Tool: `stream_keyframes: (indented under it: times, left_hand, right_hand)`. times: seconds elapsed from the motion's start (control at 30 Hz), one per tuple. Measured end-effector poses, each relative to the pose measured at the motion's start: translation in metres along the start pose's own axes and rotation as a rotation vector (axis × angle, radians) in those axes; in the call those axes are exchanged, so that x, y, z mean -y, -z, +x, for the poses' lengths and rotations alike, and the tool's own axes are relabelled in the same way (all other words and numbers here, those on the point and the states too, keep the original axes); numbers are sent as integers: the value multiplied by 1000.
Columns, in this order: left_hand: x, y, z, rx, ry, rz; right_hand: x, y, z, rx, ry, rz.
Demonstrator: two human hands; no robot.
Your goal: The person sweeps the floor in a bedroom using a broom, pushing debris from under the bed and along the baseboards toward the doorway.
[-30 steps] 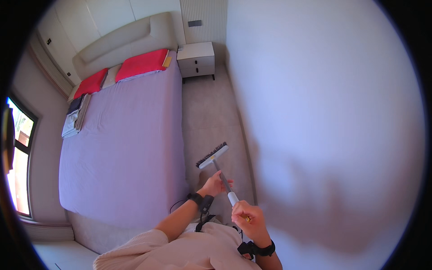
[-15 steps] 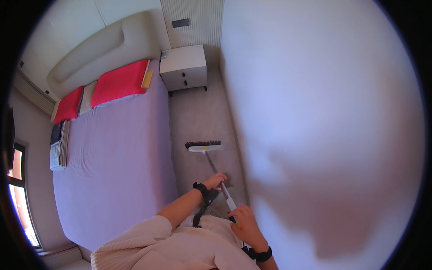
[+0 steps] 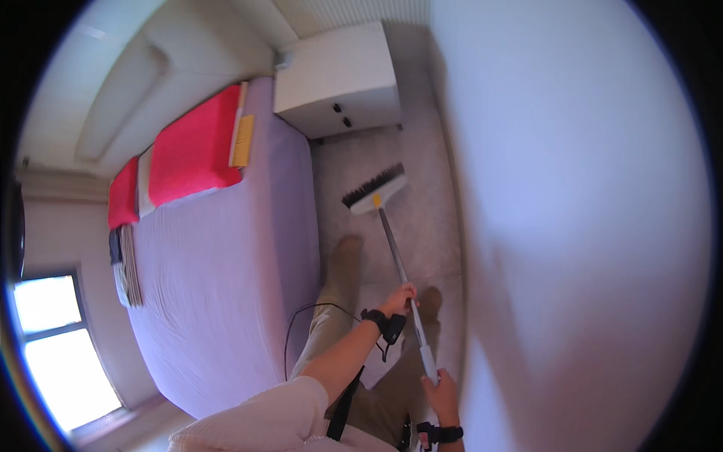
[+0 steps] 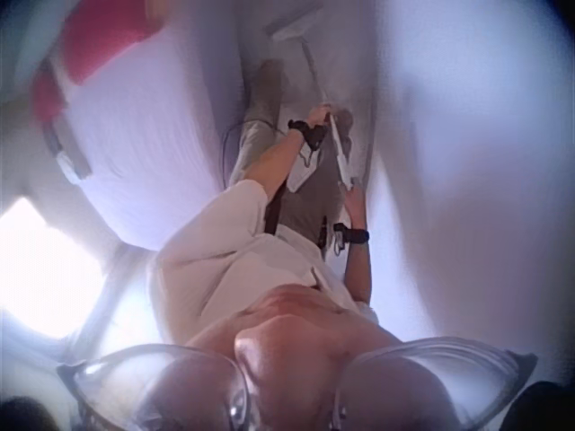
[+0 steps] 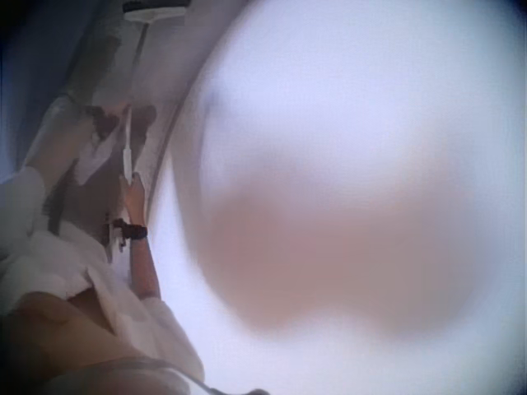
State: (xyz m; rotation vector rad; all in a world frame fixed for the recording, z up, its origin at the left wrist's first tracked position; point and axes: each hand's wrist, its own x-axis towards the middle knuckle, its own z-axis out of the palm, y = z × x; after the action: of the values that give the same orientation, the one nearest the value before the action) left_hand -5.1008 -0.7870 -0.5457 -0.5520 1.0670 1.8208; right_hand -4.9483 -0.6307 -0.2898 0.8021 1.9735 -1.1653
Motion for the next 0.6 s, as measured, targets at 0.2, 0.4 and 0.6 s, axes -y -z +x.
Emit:
stream_keyframes:
  times: [0.2,0.4,0.6]
  left_hand:
    - [-80,116,119,0,-166,197]
    - [-177,236,251,-39,-81,338]
    - [-268,259,339,-209,-102,332]
  right_hand:
    - [19,-95,182,-237,121,-106]
    - [52,-191,367,-227,122,106]
    - [140,-226,523,-338,210,105]
